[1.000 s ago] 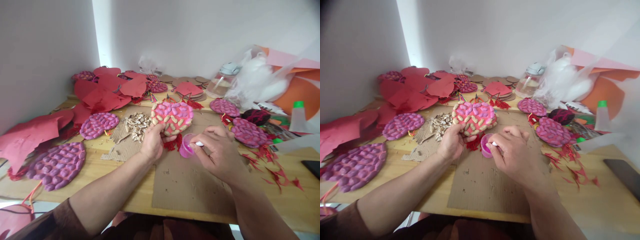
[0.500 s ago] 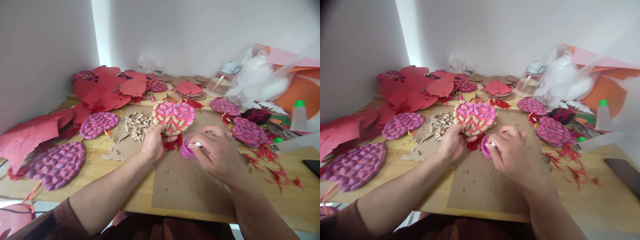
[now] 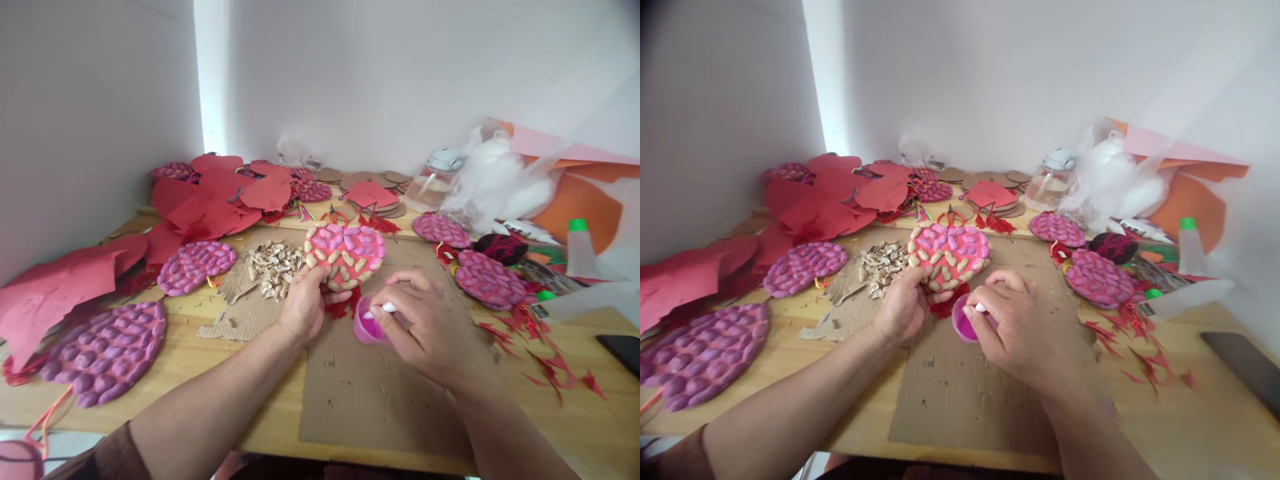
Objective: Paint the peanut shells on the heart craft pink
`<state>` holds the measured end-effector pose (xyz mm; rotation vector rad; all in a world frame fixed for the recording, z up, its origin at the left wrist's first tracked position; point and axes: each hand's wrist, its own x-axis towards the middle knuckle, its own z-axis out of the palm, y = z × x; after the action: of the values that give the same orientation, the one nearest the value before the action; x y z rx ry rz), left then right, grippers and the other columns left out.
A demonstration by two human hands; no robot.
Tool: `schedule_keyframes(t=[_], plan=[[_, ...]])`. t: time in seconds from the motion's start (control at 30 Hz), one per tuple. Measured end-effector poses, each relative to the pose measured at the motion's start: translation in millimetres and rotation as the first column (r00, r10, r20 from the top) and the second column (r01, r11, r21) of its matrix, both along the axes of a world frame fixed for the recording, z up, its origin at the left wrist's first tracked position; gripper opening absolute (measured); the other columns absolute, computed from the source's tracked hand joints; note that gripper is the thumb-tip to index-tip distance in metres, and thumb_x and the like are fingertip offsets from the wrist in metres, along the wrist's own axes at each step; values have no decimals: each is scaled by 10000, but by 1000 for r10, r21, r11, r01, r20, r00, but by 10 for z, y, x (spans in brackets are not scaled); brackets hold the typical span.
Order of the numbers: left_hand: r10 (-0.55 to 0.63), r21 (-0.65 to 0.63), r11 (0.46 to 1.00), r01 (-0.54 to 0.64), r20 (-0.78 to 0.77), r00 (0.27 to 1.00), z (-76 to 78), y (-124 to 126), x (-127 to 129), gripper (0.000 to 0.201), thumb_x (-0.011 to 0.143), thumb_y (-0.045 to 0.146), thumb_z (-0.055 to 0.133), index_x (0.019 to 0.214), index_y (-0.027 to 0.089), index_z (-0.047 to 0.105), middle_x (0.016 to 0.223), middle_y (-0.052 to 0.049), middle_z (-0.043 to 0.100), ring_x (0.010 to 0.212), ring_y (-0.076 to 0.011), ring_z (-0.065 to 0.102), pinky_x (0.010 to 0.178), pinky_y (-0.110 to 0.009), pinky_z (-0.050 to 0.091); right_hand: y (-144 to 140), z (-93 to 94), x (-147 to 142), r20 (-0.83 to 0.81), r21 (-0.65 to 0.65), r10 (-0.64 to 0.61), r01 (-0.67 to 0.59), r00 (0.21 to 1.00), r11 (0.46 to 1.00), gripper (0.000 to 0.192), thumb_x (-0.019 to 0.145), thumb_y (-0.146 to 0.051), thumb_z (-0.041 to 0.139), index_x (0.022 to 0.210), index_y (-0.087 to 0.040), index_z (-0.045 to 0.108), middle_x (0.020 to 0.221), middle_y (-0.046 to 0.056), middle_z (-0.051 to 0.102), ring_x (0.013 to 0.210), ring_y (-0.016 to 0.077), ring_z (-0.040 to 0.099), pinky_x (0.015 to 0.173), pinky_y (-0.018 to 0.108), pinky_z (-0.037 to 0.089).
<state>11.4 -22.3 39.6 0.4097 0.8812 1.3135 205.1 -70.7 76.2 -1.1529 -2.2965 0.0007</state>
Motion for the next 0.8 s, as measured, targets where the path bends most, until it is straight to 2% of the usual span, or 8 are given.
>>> schedule_keyframes(t=[0.17, 0.27, 0.33, 0.4, 0.53, 0.8], plan=[[-11, 46, 999, 11, -8, 1000, -22, 3, -9, 128, 733, 207, 752, 849, 175, 708, 735, -50, 769, 627, -223, 759, 583, -336, 651, -3, -8, 69, -271, 133, -25, 63, 962, 989, 63, 980, -231, 660, 927, -258, 682, 857, 11, 734, 986, 241, 670, 874, 429, 478], [-21, 65, 998, 21, -1, 1000, -1, -6, -7, 144, 724, 210, 761, 854, 165, 716, 722, -53, 758, 636, -236, 765, 598, -354, 666, -23, -27, 96, -491, 202, -21, 137, 871, 970, 59, 952, -192, 685, 948, -250, 693, 864, 25, 704, 894, 232, 671, 810, 418, 511], [-13, 73, 997, 13, 9, 1000, 17, -15, -6, 135, 720, 202, 768, 837, 162, 712, 720, -54, 754, 626, -223, 754, 601, -348, 667, -28, -51, 96, -582, 270, 0, 194, 814, 943, 90, 943, -163, 683, 972, -246, 704, 869, 31, 703, 845, 225, 673, 774, 414, 518], [-5, 72, 997, 3, 17, 1000, 29, -21, -6, 118, 720, 186, 768, 817, 160, 705, 726, -56, 755, 622, -202, 740, 596, -323, 657, -24, -76, 90, -573, 319, 0, 223, 819, 921, 134, 930, -146, 698, 1016, -246, 719, 890, 36, 723, 850, 229, 688, 785, 416, 527], [3, 51, 999, -4, 14, 1000, 29, -22, -8, 97, 735, 182, 759, 805, 160, 696, 739, -61, 759, 665, -202, 751, 603, -297, 645, -2, -105, 98, -457, 352, -29, 211, 889, 912, 187, 914, -131, 727, 1065, -242, 727, 914, 31, 754, 915, 233, 714, 850, 412, 540], [-1, 34, 999, 1, 17, 1000, 21, -11, -6, 86, 756, 189, 734, 821, 153, 691, 704, -49, 739, 635, -201, 743, 608, -309, 650, 42, -84, 93, -379, 427, -17, 191, 925, 884, 136, 932, -145, 727, 1052, -209, 718, 914, 24, 766, 880, 196, 705, 832, 351, 531]])
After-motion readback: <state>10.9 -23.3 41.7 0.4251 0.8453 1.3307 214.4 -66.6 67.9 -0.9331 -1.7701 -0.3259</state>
